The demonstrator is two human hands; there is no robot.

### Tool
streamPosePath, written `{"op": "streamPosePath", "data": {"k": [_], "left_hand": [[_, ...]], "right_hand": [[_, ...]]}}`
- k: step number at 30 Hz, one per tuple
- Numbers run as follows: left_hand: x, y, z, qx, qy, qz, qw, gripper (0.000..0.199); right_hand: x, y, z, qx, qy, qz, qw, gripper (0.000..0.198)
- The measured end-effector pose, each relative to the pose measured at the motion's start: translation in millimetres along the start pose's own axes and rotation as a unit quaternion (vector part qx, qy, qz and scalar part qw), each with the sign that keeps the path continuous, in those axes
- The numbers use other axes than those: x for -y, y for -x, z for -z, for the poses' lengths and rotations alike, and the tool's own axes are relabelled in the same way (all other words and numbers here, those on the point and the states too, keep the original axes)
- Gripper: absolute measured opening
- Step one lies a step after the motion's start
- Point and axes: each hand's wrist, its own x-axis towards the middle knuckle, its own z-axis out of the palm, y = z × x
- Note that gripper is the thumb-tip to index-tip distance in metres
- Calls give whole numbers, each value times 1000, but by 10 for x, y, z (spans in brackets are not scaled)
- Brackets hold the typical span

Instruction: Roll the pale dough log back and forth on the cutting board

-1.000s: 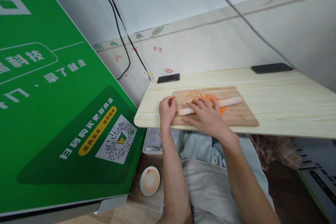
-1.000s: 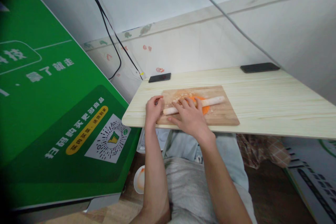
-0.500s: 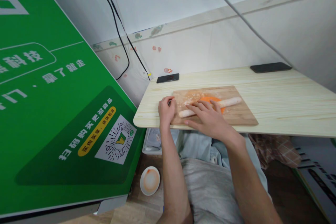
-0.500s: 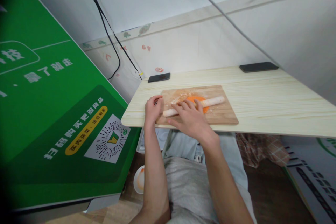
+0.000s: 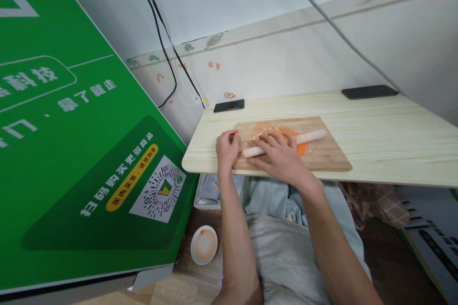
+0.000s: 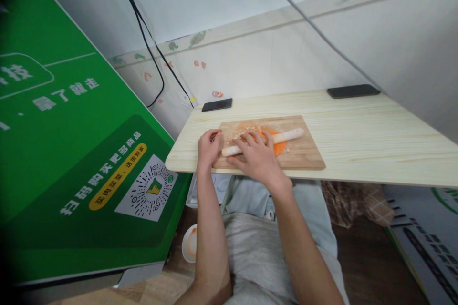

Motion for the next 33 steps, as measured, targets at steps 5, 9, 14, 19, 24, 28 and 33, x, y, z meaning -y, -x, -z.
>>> {"op": "streamPosePath", "data": {"k": [5, 9, 14, 19, 24, 28, 33], "left_hand": [[16, -1, -6, -3, 5, 0, 1000, 19], [11, -1, -3, -1, 5, 6, 1000, 19], [-7, 0, 5, 1, 2, 10, 1000, 20], [-17, 6, 9, 2, 7, 6, 1000, 20], [-21, 10, 11, -2, 4, 8, 1000, 20], [-19, 9, 10, -1, 5, 7, 1000, 20], [-16, 3, 8, -2, 4, 0, 1000, 20]], "right_hand": [[-24, 122, 146, 52, -30, 15, 998, 60], [-11, 104, 142, 53, -24, 13, 998, 59], [30, 6, 22, 14, -1, 5, 1000, 52], [7, -33, -74, -31, 7, 19, 999, 48], [-4, -17, -76, -40, -3, 25, 999, 45], [17, 55, 40, 11, -14, 20, 1000, 51], [-3, 137, 167, 39, -30, 39, 998, 54]]}}
